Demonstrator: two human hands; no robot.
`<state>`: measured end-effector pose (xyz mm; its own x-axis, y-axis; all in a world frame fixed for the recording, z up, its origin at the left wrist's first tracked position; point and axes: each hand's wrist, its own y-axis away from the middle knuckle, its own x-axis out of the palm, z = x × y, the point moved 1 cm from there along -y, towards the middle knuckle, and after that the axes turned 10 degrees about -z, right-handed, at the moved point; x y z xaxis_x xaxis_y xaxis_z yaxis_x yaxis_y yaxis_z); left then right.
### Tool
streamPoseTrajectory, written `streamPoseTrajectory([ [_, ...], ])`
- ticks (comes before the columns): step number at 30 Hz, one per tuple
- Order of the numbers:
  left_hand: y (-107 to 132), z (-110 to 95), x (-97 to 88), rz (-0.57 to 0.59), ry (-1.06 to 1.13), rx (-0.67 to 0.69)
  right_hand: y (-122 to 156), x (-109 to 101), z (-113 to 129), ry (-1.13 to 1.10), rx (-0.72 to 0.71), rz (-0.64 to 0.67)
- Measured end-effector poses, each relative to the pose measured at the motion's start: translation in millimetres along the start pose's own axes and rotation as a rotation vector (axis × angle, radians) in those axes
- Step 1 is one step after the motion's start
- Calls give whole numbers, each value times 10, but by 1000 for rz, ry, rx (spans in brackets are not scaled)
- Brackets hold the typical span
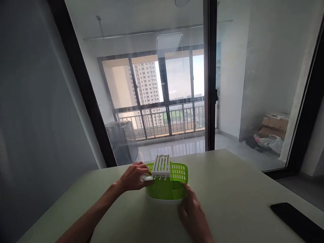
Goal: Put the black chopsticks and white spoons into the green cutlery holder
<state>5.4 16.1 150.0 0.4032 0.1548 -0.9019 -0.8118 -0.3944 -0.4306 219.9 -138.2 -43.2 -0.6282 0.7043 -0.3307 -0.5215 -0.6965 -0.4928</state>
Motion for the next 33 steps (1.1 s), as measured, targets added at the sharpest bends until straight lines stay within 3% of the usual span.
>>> streamPoseTrajectory([
  [9, -29, 22, -21, 43, -51, 163, 1, 63, -96, 19, -14, 8],
  [23, -2, -26, -139, -125, -173, 451, -8, 96, -142, 1, -6, -25],
  [29, 24, 29, -222, -221, -168, 445, -6, 104, -127, -59, -9, -27],
  [33, 7, 106, -213, -232, -197, 325, -11, 115, -145, -61, -35, -26],
])
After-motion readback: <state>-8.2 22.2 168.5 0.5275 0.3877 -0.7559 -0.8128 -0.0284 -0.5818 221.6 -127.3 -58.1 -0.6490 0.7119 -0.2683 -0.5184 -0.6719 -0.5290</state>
